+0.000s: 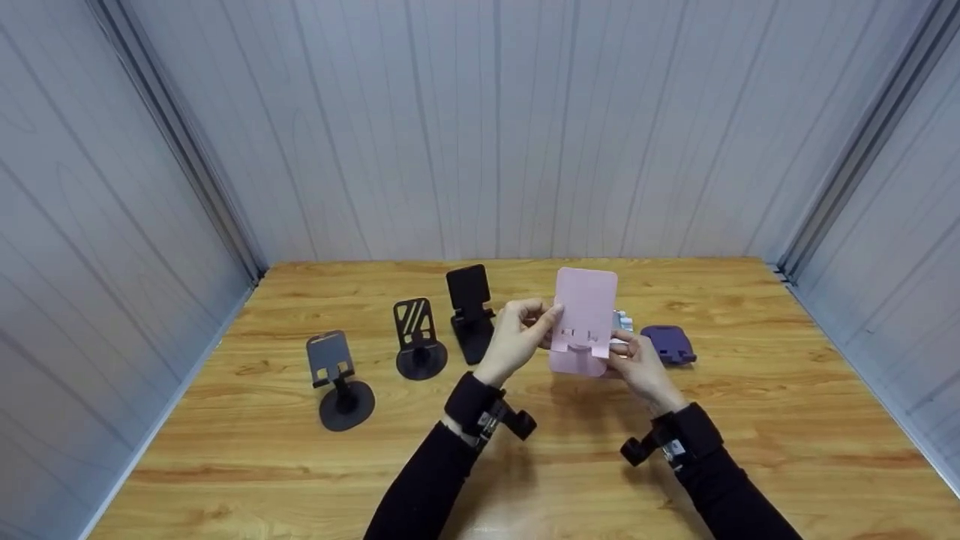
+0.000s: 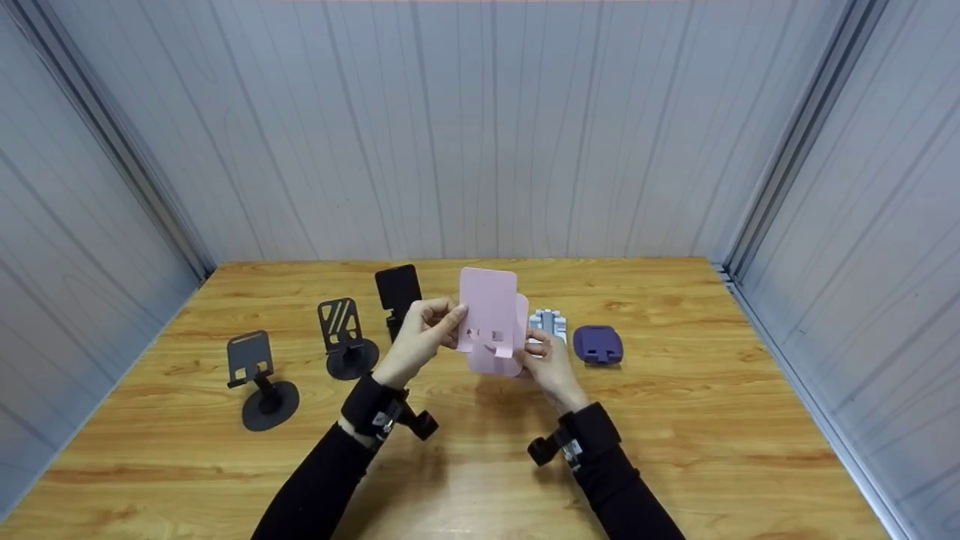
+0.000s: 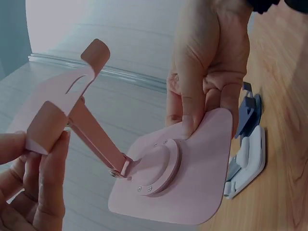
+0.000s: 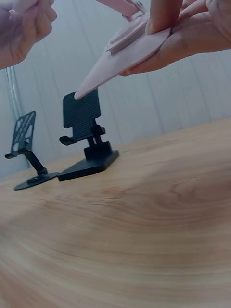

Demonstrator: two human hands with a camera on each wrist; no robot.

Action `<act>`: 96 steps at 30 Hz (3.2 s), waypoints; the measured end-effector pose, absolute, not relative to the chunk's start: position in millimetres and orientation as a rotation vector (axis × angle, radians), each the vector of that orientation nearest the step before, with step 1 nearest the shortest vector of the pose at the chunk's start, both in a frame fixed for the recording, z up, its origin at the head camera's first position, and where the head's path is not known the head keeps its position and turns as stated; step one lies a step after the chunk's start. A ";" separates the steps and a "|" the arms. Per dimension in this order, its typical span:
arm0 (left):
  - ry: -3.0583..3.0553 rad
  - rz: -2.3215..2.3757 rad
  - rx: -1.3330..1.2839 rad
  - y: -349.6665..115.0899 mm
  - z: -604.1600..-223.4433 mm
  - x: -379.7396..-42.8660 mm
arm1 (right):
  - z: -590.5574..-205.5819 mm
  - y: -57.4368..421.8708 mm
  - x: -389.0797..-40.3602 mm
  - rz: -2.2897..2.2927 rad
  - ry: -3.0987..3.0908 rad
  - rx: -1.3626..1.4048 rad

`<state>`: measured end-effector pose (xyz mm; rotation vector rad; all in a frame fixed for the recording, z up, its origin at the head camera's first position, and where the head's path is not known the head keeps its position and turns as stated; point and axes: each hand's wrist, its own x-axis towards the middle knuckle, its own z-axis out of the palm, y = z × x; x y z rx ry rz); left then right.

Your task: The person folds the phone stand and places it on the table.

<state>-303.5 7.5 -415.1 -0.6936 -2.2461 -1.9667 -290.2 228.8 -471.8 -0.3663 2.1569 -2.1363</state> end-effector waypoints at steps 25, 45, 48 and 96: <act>-2.374 -2.469 -0.579 8.0 -433.5 -308.5 | -467.1 230.2 -295.1 -1.891 3.153 -0.543; -2.394 -2.502 -0.570 7.3 -438.2 -303.3 | -461.6 224.8 -287.2 -2.170 2.298 -0.276; -2.372 -2.543 -0.485 6.6 -438.6 -305.3 | -460.6 224.9 -285.6 -2.124 2.278 -0.295; -2.394 -2.398 -0.494 -1.6 -441.9 -311.2 | -448.7 231.3 -283.4 -2.151 1.720 -0.382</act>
